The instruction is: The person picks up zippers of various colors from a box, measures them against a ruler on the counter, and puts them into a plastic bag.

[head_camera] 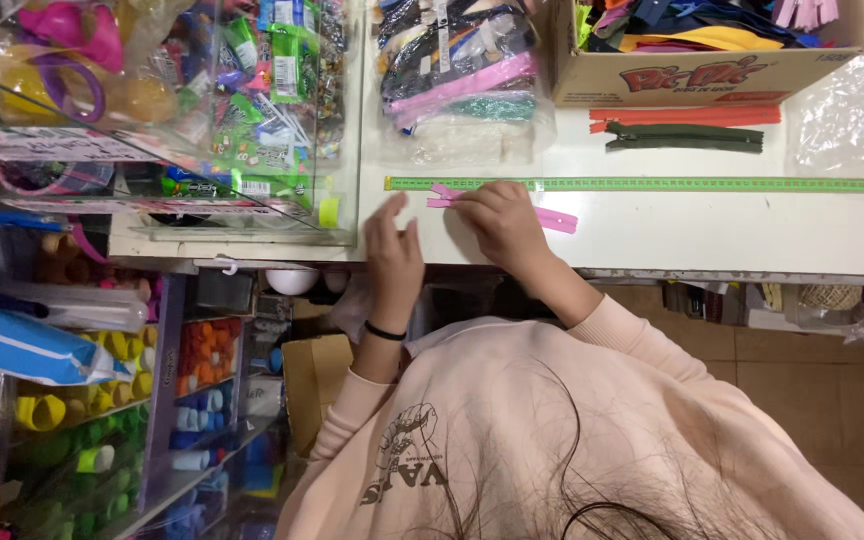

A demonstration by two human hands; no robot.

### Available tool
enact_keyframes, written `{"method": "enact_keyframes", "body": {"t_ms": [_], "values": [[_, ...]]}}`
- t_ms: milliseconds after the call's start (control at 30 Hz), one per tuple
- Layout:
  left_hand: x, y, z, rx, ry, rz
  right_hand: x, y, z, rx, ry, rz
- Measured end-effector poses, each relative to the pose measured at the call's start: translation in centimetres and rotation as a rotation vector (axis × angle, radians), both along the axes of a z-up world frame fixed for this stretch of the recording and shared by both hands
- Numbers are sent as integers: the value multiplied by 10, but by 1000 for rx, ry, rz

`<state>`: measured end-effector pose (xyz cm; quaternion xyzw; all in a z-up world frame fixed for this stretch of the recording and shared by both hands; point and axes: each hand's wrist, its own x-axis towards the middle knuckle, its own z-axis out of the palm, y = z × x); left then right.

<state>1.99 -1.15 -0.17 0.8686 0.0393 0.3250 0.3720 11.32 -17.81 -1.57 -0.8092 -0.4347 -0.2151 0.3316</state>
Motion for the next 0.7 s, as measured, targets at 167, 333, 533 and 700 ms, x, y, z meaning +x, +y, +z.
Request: {"method": "enact_keyframes", "body": {"t_ms": [167,333,533,700], "values": [[0,-5,-3,16,101,-94,-4,6,17,-96,132,189],[-1,2,-2,84,141,-41,-6,-4,19,-17,215,162],[-3,10,-6,-21,188,-11,-13,-30,19,20,203,81],[-6,11,4,15,172,4,-26,-44,29,-20,168,-40]]}}
